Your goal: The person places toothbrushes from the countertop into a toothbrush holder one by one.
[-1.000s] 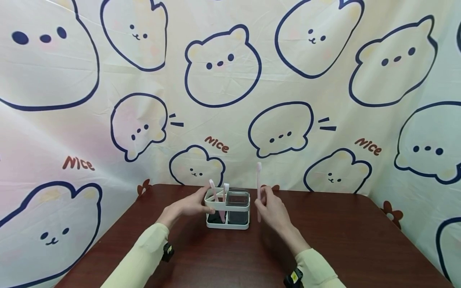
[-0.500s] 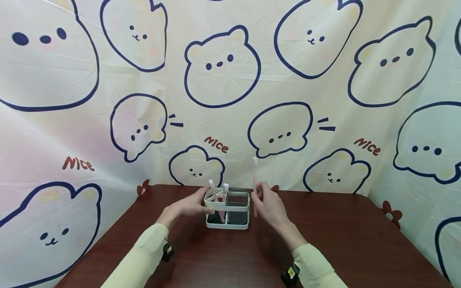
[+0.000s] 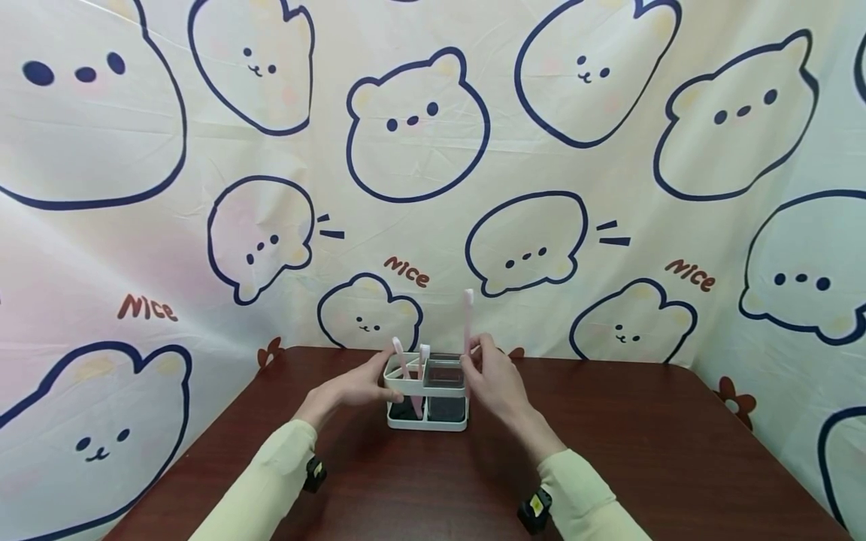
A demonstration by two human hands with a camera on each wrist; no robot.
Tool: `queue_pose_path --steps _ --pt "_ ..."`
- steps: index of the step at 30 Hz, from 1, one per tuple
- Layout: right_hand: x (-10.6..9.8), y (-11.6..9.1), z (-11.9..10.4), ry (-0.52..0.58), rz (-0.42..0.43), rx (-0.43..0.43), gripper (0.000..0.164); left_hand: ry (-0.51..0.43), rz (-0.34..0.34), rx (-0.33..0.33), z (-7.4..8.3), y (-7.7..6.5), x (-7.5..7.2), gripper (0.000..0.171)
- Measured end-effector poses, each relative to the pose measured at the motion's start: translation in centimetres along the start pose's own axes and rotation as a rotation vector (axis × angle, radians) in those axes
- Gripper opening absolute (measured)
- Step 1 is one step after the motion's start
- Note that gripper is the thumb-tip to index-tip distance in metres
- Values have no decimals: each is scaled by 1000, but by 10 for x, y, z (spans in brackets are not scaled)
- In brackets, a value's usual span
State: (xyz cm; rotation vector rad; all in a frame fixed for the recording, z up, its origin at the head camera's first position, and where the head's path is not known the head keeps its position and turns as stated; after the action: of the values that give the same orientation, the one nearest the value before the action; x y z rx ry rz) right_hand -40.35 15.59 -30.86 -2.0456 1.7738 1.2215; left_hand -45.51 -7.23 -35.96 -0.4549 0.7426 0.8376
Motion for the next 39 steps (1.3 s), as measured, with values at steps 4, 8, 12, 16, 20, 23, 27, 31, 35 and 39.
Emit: queue_pose_path --steps 4,8,12,16,20,23,27,31,35,39 --pt "0 2 -7 -3 14 -19 19 -4 -5 0 0 1 0 88" --pt "1 5 -13 12 17 -28 20 -11 -5 -5 0 1 0 89" --pt "3 7 -18 20 16 -31 21 -25 -7 -4 -1 1 1 89" --pt "4 9 -24 5 39 -58 19 -36 -8 6 -1 1 1 89" --pt "2 9 -31 -38 100 -104 16 -29 -8 7 -1 1 1 89" --pt "1 10 -33 -59 134 -127 15 -18 -8 4 0 1 1 90" --pt "1 11 -36 -63 142 -146 16 -6 -9 -5 -1 2 1 91" --pt "2 14 -38 -62 139 -152 15 -14 -10 -4 -1 1 1 91" --pt "4 17 -42 -67 136 -152 16 -23 -8 -4 -1 1 0 92" --pt "6 19 -47 -77 130 -155 14 -25 -12 -2 -2 1 1 92"
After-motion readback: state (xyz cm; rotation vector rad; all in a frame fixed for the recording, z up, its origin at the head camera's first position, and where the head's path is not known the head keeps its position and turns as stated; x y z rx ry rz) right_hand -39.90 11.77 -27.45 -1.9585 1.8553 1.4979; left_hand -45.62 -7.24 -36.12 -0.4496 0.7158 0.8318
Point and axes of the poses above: each hand's wrist, its own y-axis towards the middle knuckle, its own x-axis out of the palm, z = x × y, the point moved 8 cm from there along y, towards the middle knuckle, and after that the axes turned 12 degrees about -z, right-handed, at the moved point
